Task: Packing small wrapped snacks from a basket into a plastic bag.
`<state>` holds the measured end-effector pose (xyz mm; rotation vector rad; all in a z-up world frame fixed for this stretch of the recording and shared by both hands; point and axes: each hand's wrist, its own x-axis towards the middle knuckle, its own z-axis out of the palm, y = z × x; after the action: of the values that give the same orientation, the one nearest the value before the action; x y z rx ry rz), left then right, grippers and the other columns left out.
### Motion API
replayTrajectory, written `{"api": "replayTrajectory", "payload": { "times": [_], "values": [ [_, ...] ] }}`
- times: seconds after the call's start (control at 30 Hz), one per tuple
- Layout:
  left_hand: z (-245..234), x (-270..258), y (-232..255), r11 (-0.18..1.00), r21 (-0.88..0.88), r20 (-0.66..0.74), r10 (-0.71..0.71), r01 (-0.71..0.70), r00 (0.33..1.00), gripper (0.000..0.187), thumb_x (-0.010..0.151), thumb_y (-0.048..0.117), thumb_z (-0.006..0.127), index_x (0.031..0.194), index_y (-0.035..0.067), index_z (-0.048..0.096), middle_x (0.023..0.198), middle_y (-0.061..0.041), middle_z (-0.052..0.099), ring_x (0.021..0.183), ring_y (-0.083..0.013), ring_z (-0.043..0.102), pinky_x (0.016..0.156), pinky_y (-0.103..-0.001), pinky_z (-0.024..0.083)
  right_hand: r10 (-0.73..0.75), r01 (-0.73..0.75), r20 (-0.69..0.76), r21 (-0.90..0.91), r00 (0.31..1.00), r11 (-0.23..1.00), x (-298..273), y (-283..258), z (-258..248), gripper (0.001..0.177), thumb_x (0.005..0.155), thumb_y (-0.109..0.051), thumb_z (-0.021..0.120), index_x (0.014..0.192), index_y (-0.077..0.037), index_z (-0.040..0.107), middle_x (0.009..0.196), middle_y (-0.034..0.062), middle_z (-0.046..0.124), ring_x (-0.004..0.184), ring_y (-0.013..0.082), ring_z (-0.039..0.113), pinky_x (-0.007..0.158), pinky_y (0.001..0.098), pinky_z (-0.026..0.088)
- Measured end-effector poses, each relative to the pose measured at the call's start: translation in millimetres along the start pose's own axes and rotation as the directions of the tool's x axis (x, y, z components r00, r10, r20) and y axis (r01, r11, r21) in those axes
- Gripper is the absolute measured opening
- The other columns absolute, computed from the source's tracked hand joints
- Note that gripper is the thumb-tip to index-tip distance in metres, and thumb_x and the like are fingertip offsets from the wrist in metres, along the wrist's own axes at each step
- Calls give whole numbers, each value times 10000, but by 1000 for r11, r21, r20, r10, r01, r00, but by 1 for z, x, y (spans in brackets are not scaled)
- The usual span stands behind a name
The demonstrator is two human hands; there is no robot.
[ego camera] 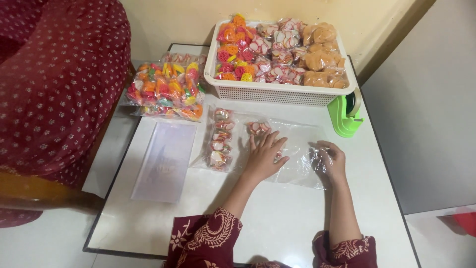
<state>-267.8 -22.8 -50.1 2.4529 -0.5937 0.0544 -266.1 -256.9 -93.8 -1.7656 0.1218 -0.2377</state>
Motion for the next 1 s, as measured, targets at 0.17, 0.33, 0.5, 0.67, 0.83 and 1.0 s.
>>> {"api": "replayTrajectory", "payload": {
  "times": [0.17,0.33,0.5,0.67,0.83,1.0],
  "values": [
    [4,3,-8,1000,-15,-10,-17,17,1000,503,977,332,616,1443,160,537,1490,-154,471,1496,-345,316,1151,-759,76,-92,97,-285,4,954,995,27,35,-29,249,981,-15,597,1216,50,650,1083,193,636,838,224,609,566,278,476],
    [-10,26,-13,1000,24,-45,-1,2,999,445,983,312,598,1402,166,570,1461,-127,500,1474,-330,348,1156,-757,81,-185,207,-351,26,918,978,55,26,-27,162,983,32,589,1099,17,700,962,142,637,748,153,596,535,213,459],
    [-24,86,-36,996,43,-123,79,-74,989,423,974,315,601,1379,193,584,1425,-99,531,1459,-324,393,1159,-759,136,-309,314,-214,-11,927,949,95,-33,3,144,967,32,611,1046,-23,719,955,137,669,761,172,620,548,214,483],
    [-58,154,-48,995,32,-143,97,-93,985,367,965,287,587,1319,193,614,1294,-91,587,1305,-303,543,1139,-649,277,-383,376,4,-202,924,904,187,-42,42,152,925,-33,687,1050,-79,761,989,116,698,811,222,684,615,286,558],
    [-21,229,-94,986,-69,-206,133,-150,969,225,916,197,576,1093,101,675,1057,-196,642,1110,-412,642,979,-562,471,-324,383,206,-529,924,757,241,-56,76,218,915,-201,700,1115,-146,771,987,134,741,956,375,707,810,491,561],
    [-53,224,-64,995,-19,34,-93,94,995,375,964,201,408,1237,108,647,1176,-251,685,1213,-453,621,1046,-594,446,51,274,348,-815,936,511,254,-76,102,373,858,-351,603,1089,-111,771,1116,225,748,1152,433,673,978,533,534]
  ]
}}
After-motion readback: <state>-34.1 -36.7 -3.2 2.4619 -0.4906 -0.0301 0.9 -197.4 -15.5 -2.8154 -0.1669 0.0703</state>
